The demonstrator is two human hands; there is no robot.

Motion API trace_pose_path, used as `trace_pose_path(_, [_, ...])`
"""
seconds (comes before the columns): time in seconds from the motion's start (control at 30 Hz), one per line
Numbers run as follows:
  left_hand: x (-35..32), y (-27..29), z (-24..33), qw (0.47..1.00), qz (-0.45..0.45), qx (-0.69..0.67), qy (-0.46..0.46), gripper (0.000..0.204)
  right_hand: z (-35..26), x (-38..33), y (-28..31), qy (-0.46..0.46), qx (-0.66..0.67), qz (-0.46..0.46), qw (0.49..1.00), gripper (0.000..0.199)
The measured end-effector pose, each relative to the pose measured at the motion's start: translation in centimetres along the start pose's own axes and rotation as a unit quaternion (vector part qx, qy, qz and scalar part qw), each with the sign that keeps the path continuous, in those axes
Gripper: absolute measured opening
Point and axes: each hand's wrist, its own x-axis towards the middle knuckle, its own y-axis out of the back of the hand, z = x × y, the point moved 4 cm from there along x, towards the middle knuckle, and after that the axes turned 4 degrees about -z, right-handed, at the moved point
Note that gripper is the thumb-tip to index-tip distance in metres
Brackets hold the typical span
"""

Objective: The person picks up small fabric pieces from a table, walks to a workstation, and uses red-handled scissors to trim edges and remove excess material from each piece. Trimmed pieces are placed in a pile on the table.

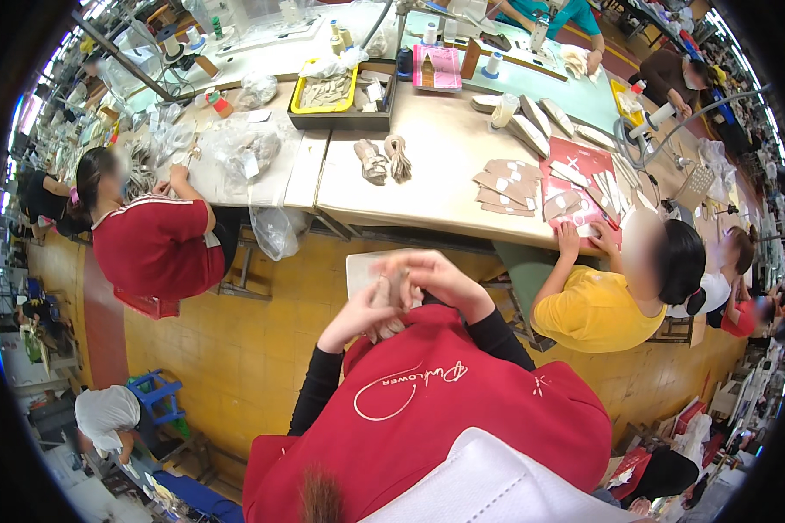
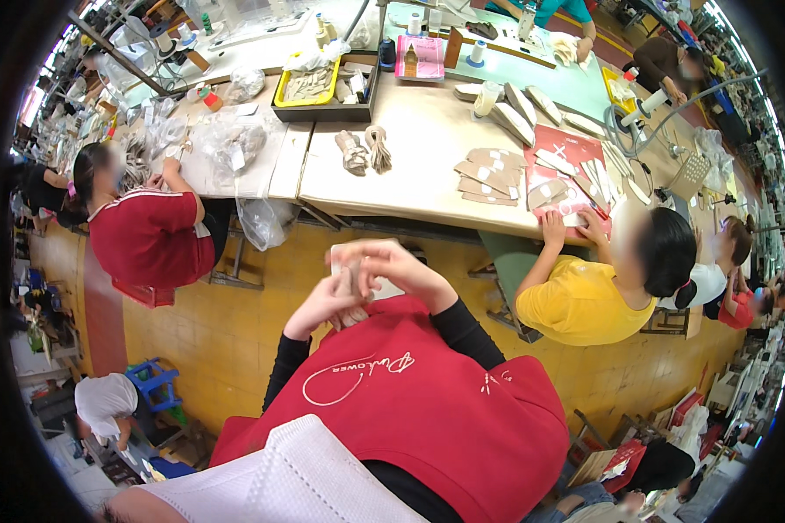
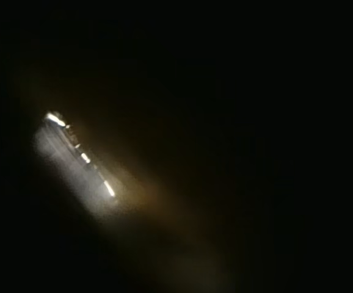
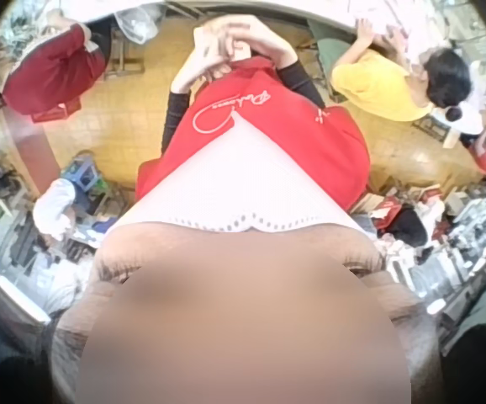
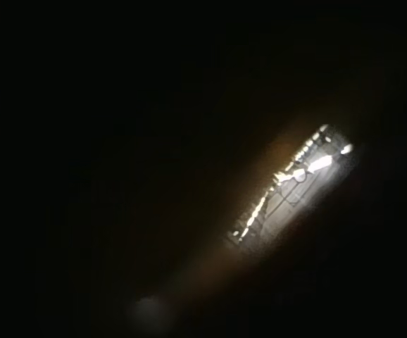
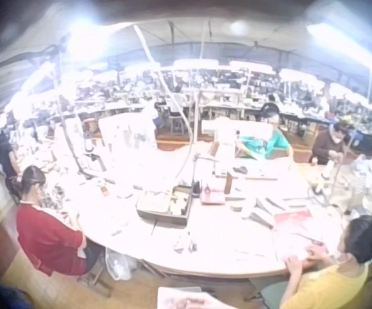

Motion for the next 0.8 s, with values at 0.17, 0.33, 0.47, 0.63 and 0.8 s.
trace_pose_path(0.17, [0.8,0.3,0.8,0.989,-0.014,-0.146,0.031,0.057,-1.2,-0.3,6.0,0.14,0.16,0.337,0.917,0.043])
trace_pose_path(0.33, [5.0,2.5,1.7,0.982,0.052,-0.182,0.007,0.039,1.1,-3.8,10.8,0.095,0.08,0.415,0.902,0.031])
trace_pose_path(0.47, [14.1,3.5,1.3,0.993,0.042,-0.105,0.033,0.042,5.0,-4.7,14.3,0.016,-0.003,0.463,0.886,0.021])
trace_pose_path(0.63, [28.2,4.3,-0.9,0.992,0.066,-0.058,0.088,0.053,9.3,-1.9,23.5,-0.093,-0.148,0.492,0.853,0.019])
trace_pose_path(0.8, [41.1,5.8,-3.3,0.988,0.139,0.036,0.051,0.052,10.9,1.8,33.9,-0.043,-0.418,0.457,0.784,0.022])
